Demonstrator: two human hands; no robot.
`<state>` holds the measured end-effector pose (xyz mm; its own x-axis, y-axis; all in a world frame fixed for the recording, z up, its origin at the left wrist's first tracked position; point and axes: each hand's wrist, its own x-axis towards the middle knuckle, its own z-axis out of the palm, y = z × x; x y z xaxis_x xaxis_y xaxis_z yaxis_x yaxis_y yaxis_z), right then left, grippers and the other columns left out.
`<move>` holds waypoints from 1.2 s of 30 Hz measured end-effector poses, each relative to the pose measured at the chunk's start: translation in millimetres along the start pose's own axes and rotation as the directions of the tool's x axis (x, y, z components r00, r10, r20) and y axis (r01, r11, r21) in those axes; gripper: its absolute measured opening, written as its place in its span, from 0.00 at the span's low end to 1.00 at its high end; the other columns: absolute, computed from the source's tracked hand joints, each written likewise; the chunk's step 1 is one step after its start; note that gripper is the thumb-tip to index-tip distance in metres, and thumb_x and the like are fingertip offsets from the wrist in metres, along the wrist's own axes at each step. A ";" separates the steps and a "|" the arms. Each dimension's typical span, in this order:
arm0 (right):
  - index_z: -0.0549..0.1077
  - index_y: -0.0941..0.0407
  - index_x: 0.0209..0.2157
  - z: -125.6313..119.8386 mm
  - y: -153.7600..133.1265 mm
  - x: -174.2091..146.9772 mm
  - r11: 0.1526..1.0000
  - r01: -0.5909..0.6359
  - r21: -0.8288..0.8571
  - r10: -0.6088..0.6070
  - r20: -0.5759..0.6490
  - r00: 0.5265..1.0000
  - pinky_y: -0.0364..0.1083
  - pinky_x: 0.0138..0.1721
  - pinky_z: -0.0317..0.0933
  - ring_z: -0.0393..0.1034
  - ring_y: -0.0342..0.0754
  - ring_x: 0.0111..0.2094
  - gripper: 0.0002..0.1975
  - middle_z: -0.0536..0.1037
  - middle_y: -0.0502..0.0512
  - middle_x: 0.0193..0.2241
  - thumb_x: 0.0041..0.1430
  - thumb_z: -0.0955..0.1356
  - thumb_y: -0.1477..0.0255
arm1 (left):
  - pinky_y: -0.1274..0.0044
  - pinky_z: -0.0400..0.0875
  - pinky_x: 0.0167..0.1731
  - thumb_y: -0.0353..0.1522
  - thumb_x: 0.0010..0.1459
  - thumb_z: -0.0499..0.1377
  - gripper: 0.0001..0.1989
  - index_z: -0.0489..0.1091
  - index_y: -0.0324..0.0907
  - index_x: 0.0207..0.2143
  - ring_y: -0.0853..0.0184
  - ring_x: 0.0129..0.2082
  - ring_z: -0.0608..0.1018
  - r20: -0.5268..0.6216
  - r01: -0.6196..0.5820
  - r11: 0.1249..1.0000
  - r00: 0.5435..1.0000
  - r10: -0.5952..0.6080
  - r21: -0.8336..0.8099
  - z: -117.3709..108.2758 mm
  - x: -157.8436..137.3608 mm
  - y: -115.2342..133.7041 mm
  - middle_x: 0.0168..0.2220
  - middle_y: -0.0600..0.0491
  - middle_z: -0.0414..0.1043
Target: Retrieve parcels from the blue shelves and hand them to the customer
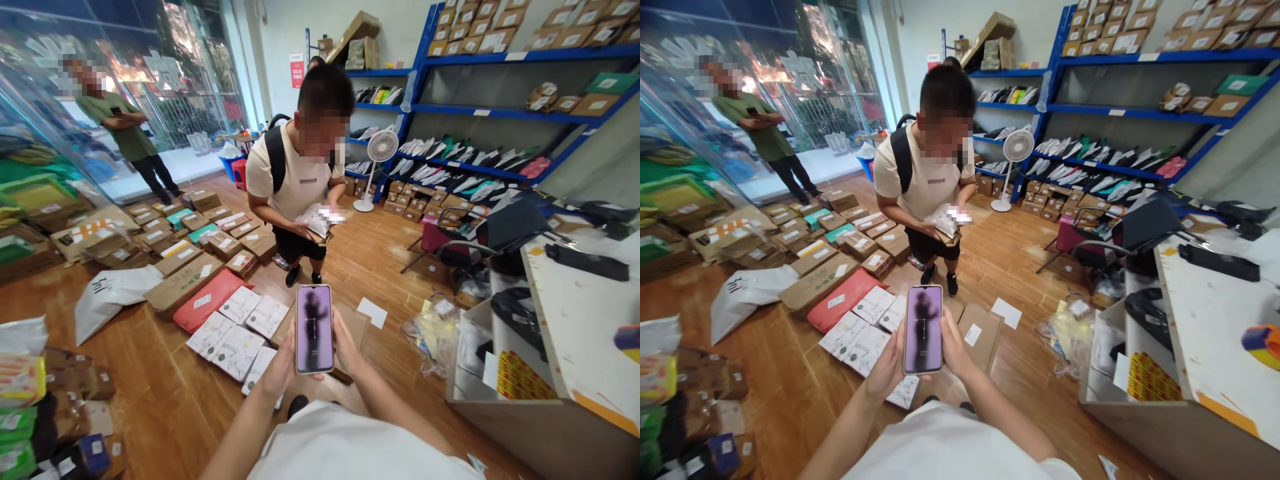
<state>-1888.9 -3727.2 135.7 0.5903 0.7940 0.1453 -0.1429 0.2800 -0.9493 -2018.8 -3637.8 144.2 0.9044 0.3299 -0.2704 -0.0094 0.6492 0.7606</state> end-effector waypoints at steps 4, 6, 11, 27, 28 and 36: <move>0.67 0.51 0.54 0.5 -5.0 7.8 0.998 0.021 -0.064 -0.023 -0.032 0.999 0.49 0.57 0.54 0.63 0.51 0.54 0.24 0.71 0.54 0.52 0.66 0.57 0.52 | 0.70 0.79 0.37 0.52 0.59 0.53 0.42 0.34 0.57 0.68 0.47 0.65 0.55 -0.023 -0.009 0.999 1.000 0.010 0.034 -8.2 2.9 -2.9 0.71 0.57 0.28; 0.68 0.51 0.52 -0.3 -8.1 13.8 0.999 0.003 -0.052 -0.005 -0.047 0.999 0.49 0.59 0.52 0.62 0.52 0.55 0.24 0.71 0.54 0.53 0.65 0.58 0.51 | 0.69 0.79 0.34 0.52 0.59 0.52 0.42 0.33 0.58 0.68 0.46 0.64 0.55 -0.012 0.001 0.999 1.000 0.000 0.053 -11.0 4.7 -4.2 0.71 0.59 0.26; 0.69 0.49 0.52 1.4 -7.1 27.5 0.998 -0.029 0.051 0.034 -0.097 0.995 0.52 0.59 0.53 0.59 0.54 0.59 0.26 0.74 0.54 0.49 0.61 0.61 0.47 | 0.64 0.80 0.30 0.51 0.60 0.51 0.39 0.31 0.63 0.67 0.46 0.54 0.70 0.039 0.000 0.998 0.999 -0.002 0.060 -14.1 10.0 -4.1 0.70 0.51 0.38; 0.75 0.59 0.44 -6.1 65.2 49.5 0.795 -0.355 0.492 0.382 0.048 0.923 0.55 0.39 0.68 0.76 0.60 0.40 0.45 0.80 0.64 0.35 0.49 0.56 0.34 | 0.62 0.73 0.46 0.52 0.62 0.45 0.35 0.37 0.57 0.68 0.51 0.58 0.68 0.202 0.269 0.946 0.952 -0.232 -0.179 -50.9 75.9 -2.0 0.64 0.48 0.58; 0.75 0.59 0.44 -12.0 70.1 49.3 0.766 -0.345 0.543 0.391 0.033 0.920 0.55 0.39 0.68 0.76 0.60 0.40 0.45 0.80 0.65 0.35 0.49 0.55 0.34 | 0.62 0.73 0.45 0.53 0.62 0.44 0.35 0.40 0.55 0.68 0.51 0.58 0.68 0.239 0.316 0.936 0.931 -0.274 -0.158 -48.4 88.6 -5.8 0.64 0.46 0.59; 0.78 0.53 0.35 -218.1 50.5 26.8 0.781 -0.224 0.583 0.536 -0.440 0.720 0.65 0.44 0.66 0.76 0.64 0.42 0.35 0.80 0.66 0.39 0.45 0.62 0.37 | 0.80 0.62 0.15 0.59 0.54 0.51 0.35 0.74 0.38 0.43 0.62 0.27 0.76 0.231 0.269 0.654 0.786 -0.573 0.707 46.9 259.0 -80.0 0.33 0.42 0.75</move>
<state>-1707.1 -3809.4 30.9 0.6984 0.4844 -0.5269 -0.7074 0.3550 -0.6112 -1763.8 -3636.5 41.0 0.8151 -0.2706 -0.5123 0.5386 0.0282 0.8421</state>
